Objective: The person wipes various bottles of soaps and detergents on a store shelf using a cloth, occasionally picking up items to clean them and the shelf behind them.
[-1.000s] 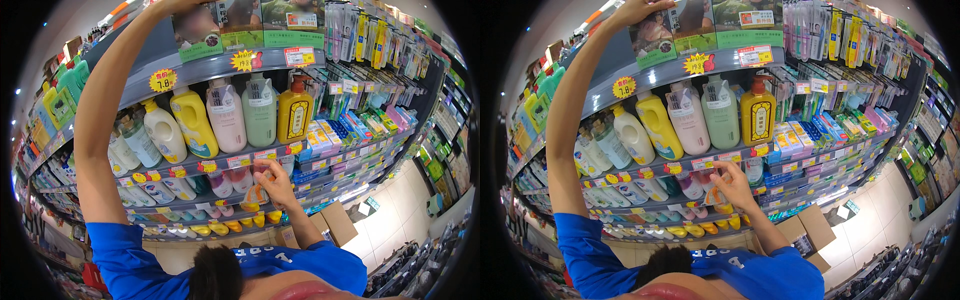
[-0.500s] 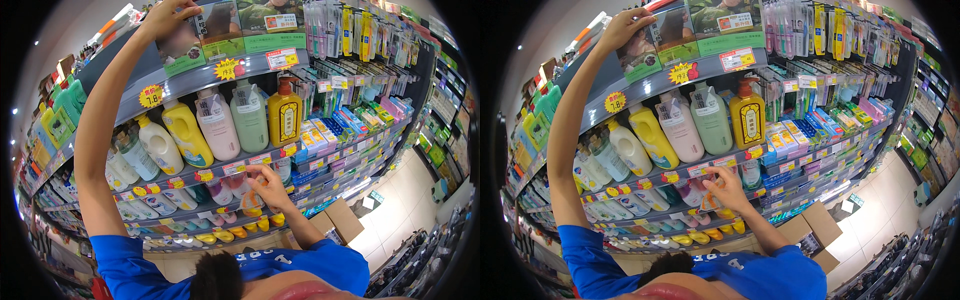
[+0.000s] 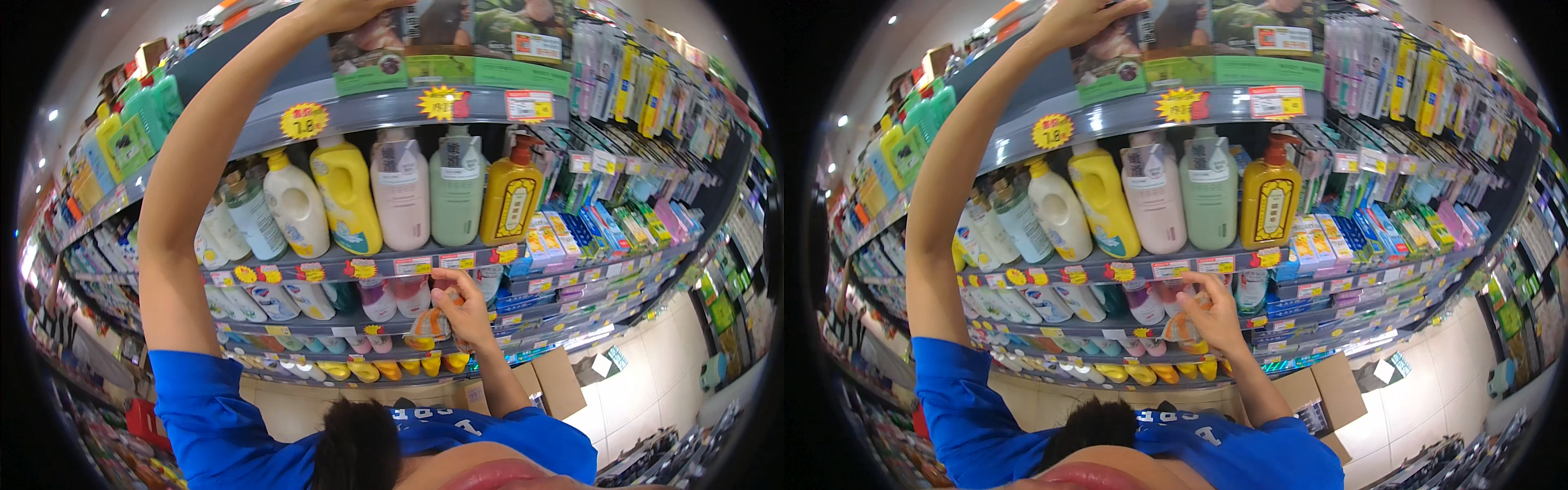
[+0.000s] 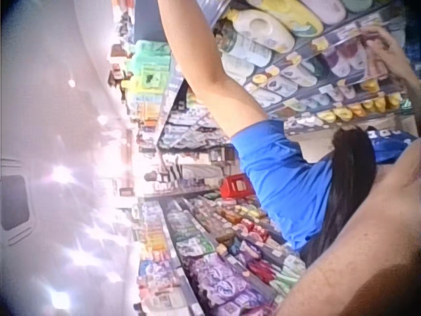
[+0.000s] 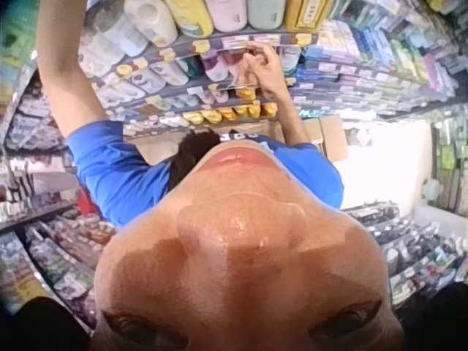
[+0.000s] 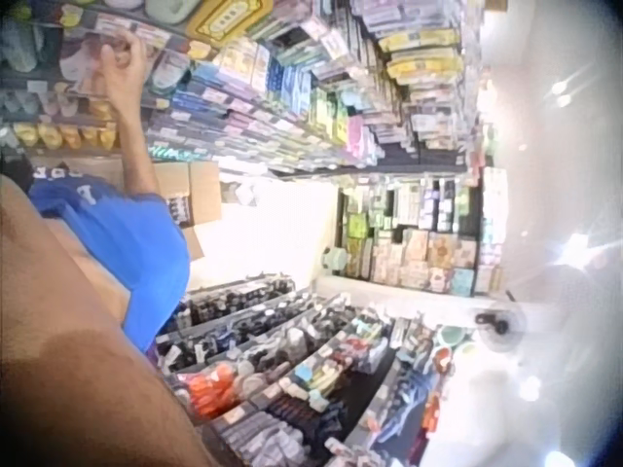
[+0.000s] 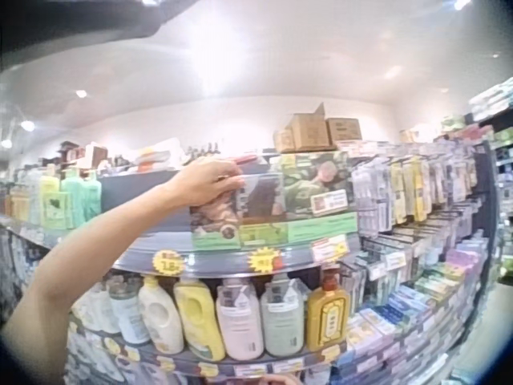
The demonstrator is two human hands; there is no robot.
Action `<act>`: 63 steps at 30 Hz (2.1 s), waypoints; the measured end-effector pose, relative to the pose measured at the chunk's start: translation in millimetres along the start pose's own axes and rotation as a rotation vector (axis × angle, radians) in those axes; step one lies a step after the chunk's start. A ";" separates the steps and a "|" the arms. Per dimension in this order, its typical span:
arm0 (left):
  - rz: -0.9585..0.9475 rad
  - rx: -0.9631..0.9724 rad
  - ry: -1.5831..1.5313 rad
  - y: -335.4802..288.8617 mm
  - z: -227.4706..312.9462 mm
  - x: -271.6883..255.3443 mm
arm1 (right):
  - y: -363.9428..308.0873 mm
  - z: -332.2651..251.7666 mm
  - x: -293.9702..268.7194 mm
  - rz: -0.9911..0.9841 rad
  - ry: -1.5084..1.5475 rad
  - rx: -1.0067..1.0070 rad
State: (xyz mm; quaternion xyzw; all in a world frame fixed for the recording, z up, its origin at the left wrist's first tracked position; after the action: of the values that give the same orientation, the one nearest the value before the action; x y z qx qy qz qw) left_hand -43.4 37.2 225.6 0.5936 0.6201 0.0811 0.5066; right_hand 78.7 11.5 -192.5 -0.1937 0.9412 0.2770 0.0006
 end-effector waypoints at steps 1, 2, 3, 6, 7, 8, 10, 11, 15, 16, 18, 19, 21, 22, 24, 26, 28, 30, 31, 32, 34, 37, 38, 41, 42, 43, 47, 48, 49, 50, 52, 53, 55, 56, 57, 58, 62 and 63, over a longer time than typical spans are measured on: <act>0.032 0.083 0.009 -5.8 5.0 -4.7 | 0.0 1.4 4.6 -0.010 0.006 0.006; -0.048 -0.038 0.113 -7.9 3.8 -1.9 | -0.1 4.2 8.6 -0.027 0.007 0.013; -0.108 -0.122 0.099 -13.3 4.0 0.4 | 0.9 3.2 8.3 -0.010 -0.018 -0.058; 0.058 -0.066 0.278 -28.5 24.9 -19.6 | -1.9 13.3 13.8 -0.037 0.126 0.081; -0.031 -0.124 0.317 -28.3 14.2 -1.9 | -0.1 11.9 17.0 -0.034 0.139 0.100; -0.115 -0.177 0.339 -29.1 2.4 19.0 | 1.0 13.7 17.0 -0.017 0.145 0.123; 0.195 -0.048 0.497 -34.1 20.5 9.6 | 3.9 17.0 21.1 -0.036 0.145 0.123; 0.123 -0.092 0.469 -36.5 16.3 10.0 | 5.4 13.6 30.3 -0.060 0.158 0.114; 0.114 -0.116 0.431 -45.2 17.0 -1.5 | 10.4 8.7 58.0 -0.145 0.187 0.064; 0.138 -0.106 0.451 -56.3 18.7 -8.7 | 11.0 8.0 71.1 -0.187 0.199 0.051; 0.241 -0.067 0.444 -65.1 38.0 -18.8 | 10.0 11.2 74.9 -0.188 0.191 0.083; 0.299 -0.039 0.419 -70.7 50.4 -20.9 | 9.4 13.8 73.3 -0.177 0.180 0.093; 0.368 0.039 0.364 -92.1 79.0 -31.1 | 8.1 13.6 85.4 -0.190 0.207 0.121; 0.388 0.083 0.321 -110.0 93.8 -35.6 | 7.3 14.9 95.7 -0.229 0.212 0.150; 0.346 0.132 0.285 -144.5 125.5 -42.1 | 4.5 18.4 110.2 -0.286 0.207 0.208; 0.259 0.142 0.258 -180.5 140.2 -44.2 | 6.3 28.8 131.4 -0.332 0.306 0.238; 0.245 0.030 0.295 -211.0 109.6 -59.9 | 9.8 44.4 149.1 -0.381 0.518 0.374; 0.266 -0.114 0.352 -239.6 56.9 -90.7 | 9.8 52.7 179.6 -0.390 1.314 0.661; 0.301 -0.182 0.399 -254.6 23.6 -111.8 | 9.1 67.7 181.9 -0.241 1.299 0.714; 0.265 -0.325 0.493 -269.0 -18.6 -131.0 | 5.9 77.4 180.4 -0.088 1.277 0.755; 0.210 -0.606 0.602 -321.8 -109.4 -175.7 | -23.3 78.6 218.9 -0.128 1.275 0.906; 0.049 -1.030 0.843 -377.0 -208.1 -209.6 | -80.8 97.2 258.3 -0.183 1.649 1.066; 0.221 -0.775 1.197 -394.7 -214.9 -231.3 | -87.5 77.4 277.8 -0.208 2.001 1.022; -0.122 -1.008 1.177 -473.3 -320.9 -256.0 | -91.2 48.5 318.1 -0.138 1.741 1.100; -0.037 -1.023 1.061 -478.2 -324.8 -253.5 | -81.0 43.3 316.6 -0.070 1.703 0.989; -0.024 -1.066 1.098 -464.9 -322.9 -265.4 | -84.3 45.0 314.0 -0.016 1.560 0.918; -0.214 -1.184 1.063 -466.8 -331.3 -253.4 | -155.2 111.1 343.3 0.222 1.282 1.062; -0.183 -1.188 1.057 -467.1 -327.8 -251.6 | -156.2 102.1 349.0 0.189 1.330 1.020; -0.154 -1.193 1.056 -467.8 -328.5 -247.7 | -157.8 93.2 354.7 0.149 1.378 0.978; -0.145 -1.173 1.061 -470.0 -332.8 -245.3 | -156.3 81.0 361.2 0.093 1.423 0.939; -0.128 -1.137 1.083 -477.3 -343.4 -244.9 | -156.4 69.3 360.8 0.117 1.374 0.966; -0.102 -1.189 1.035 -478.9 -347.3 -244.7 | -148.8 58.6 358.6 0.078 1.338 0.904; -0.072 -1.251 0.928 -483.8 -349.8 -238.9 | -150.6 64.3 355.9 0.043 1.059 0.824; -0.056 -1.280 0.878 -484.0 -348.0 -236.2 | -151.5 57.1 364.0 -0.009 1.032 0.804; -0.036 -1.291 0.864 -480.5 -342.3 -235.6 | -150.2 45.8 371.0 -0.063 1.005 0.780; -0.016 -1.303 0.851 -477.9 -334.7 -234.9 | -148.5 36.0 376.0 -0.117 0.977 0.757; 0.125 -1.272 0.869 -467.5 -315.2 -257.3 | -126.3 -9.7 365.6 -0.199 1.183 0.623; 0.194 -1.191 0.931 -457.5 -302.3 -268.5 | -120.5 -4.0 355.1 -0.182 1.306 0.597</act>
State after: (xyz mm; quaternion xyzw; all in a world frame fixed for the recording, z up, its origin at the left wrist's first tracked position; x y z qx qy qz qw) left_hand -620.1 -160.2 190.5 0.1764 0.5665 0.6879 0.4180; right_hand -205.4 -212.9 -290.4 -0.3886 0.7653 -0.1653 -0.4857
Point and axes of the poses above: each hand's wrist, its own y-axis towards the middle knuckle, its own x-axis out of the palm, z = x × y, the point moved 10 cm from there along y, towards the middle knuckle
